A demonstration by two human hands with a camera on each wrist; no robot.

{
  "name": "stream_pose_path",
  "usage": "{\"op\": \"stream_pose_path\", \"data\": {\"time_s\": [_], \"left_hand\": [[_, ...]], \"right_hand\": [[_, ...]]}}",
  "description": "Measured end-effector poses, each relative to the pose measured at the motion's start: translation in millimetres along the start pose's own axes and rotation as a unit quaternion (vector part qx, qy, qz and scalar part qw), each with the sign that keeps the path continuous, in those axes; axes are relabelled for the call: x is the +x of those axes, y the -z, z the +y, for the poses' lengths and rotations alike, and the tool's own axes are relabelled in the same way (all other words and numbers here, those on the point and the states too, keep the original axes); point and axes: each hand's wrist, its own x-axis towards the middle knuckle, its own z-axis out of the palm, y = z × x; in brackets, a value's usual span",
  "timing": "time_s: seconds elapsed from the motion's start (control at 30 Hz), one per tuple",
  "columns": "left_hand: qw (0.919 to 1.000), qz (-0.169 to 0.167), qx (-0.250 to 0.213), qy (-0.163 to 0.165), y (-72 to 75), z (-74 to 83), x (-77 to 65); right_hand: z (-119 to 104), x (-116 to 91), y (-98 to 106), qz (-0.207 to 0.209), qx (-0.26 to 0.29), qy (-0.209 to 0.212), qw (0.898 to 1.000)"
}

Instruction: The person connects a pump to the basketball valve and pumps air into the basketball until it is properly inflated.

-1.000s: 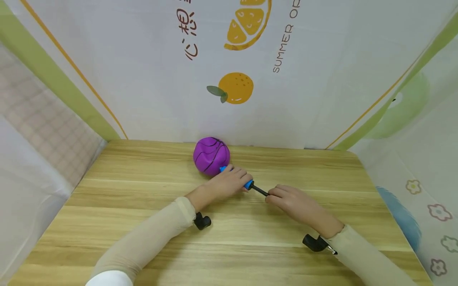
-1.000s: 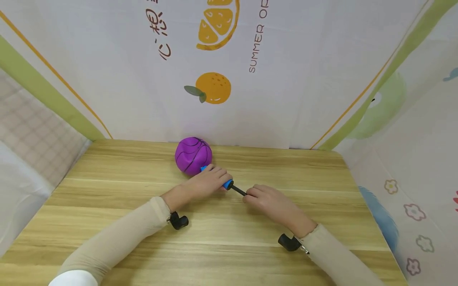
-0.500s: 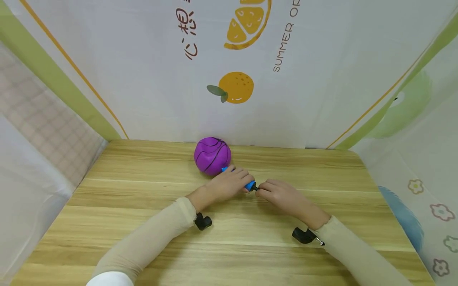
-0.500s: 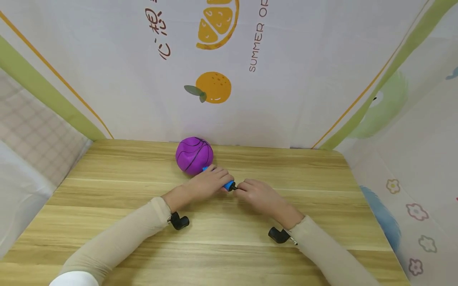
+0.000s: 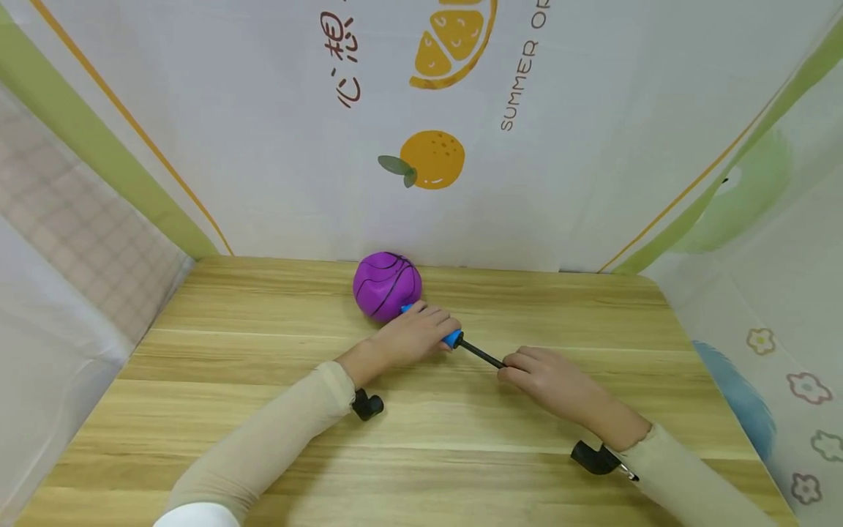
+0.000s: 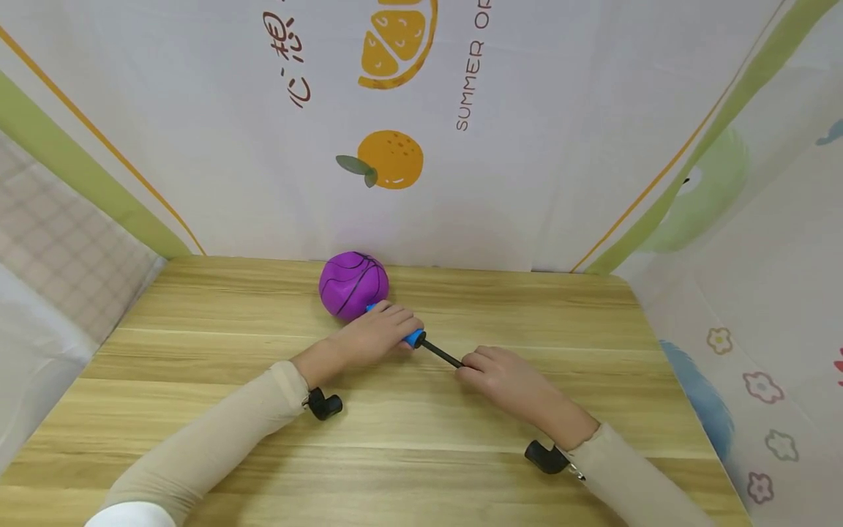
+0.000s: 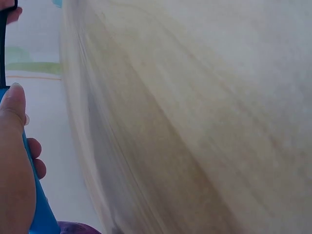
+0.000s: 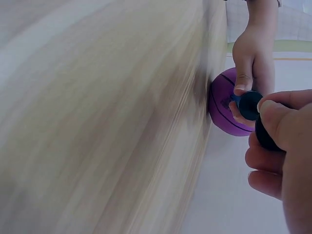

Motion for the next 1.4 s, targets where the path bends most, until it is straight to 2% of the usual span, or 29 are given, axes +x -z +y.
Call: {"op": "stream_pose_path", "data": {"time_s": [0.3,0.6,0.8,1.1,1.3,1.4], "left_hand": [[0.9998,0.003,0.016,0.007,-0.6,-4.2,-3.4],[0.9993,-0.016,0.020,0.028,-0.1,4.5,-0.4],[0.9991,-0.017,0.014,0.036,0.0,7.9,1.1],[0.9995,-0.019,0.018,0.016,-0.2,11.7,2.5],[0.9998,-0.001,0.020,0.004,2.9,6.9,3.1],[0.9997,0.008,0.024,-0.005,2.5,3.4,3.8]], "right_hand": [[-4.5,-8.9,10.6,0.042,-0.008,0.016,0.999],[-0.6,2.0,0.6,-0.008,0.003,-0.008,1.000],[4.6,20.4,-11.4,-0.017,-0.004,-0.008,1.000],[9.7,42.9,-25.5,-0.009,-0.009,0.003,1.000],[11.5,45.5,-26.8,0.009,0.003,0.002,1.000],[12.2,42.1,-25.6,0.028,-0.001,0.014,0.999]]}}
